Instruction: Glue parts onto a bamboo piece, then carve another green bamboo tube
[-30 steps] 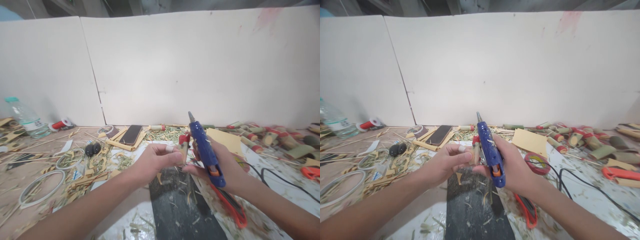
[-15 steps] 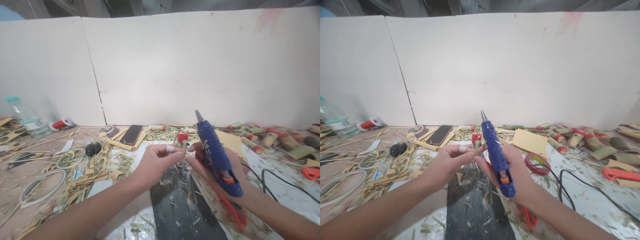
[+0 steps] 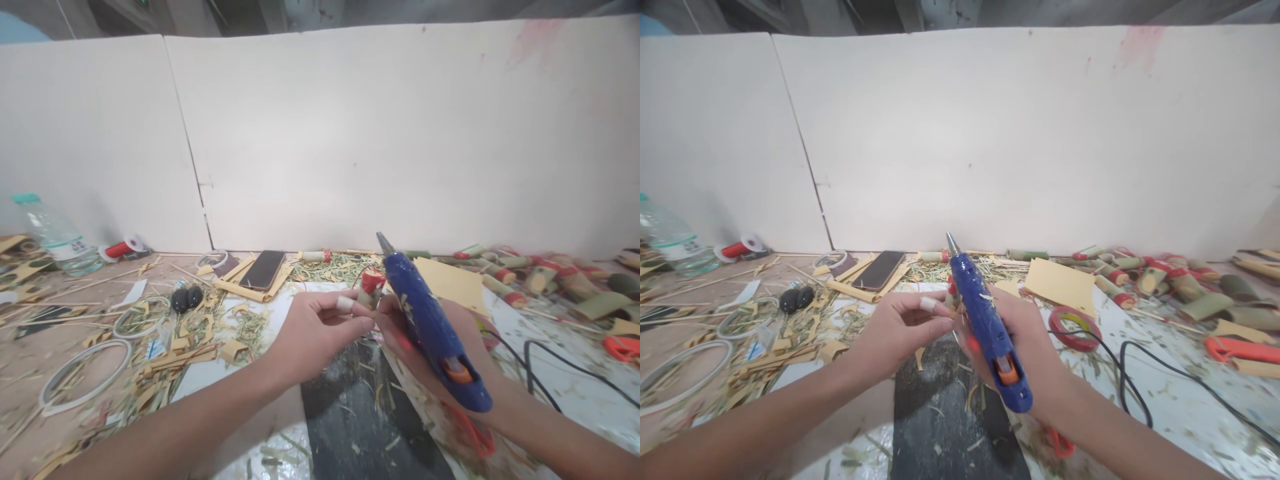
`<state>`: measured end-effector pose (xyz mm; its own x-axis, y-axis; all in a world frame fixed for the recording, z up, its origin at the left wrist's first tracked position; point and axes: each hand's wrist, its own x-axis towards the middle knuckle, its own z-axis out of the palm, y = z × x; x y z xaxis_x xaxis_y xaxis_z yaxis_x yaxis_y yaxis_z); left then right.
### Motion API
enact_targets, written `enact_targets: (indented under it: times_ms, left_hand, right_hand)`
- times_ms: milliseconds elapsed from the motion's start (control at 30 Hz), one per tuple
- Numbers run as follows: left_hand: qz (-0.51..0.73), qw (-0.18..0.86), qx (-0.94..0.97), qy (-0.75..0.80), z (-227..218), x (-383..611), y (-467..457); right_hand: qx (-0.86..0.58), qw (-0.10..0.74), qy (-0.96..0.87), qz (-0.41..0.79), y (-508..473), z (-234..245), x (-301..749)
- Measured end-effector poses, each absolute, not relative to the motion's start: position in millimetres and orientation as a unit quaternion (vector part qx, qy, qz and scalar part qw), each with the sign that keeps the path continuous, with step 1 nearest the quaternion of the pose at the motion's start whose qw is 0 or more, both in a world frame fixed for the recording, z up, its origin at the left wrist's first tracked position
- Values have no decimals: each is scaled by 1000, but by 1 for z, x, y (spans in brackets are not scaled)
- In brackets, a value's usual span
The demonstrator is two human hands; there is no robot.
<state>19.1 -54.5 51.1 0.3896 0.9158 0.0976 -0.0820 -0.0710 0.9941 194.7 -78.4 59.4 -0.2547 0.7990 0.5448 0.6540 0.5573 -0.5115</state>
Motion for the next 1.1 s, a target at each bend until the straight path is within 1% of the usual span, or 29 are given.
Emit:
enact_targets:
  times_ms: [167,267,400,667,1100]
  left_hand:
    - [456,654,508,324,44,18,-48]
    - [467,688,463,308,40,18,-46]
    - [438,720,460,279,39,19,-47]
    - [408,699,508,294,36,17,-45]
    - [428,662,523,324,42,21,-51]
  right_hand:
    - [-458,432,-767,126,-76,66,197]
    - [-467,417,-769,129,-75,69,199]
    - [-477,385,-780,129,-73,66,202]
    - [-468,374,-788,142,-76,68,200]
    - [-477,359,-791,135,-76,61,197]
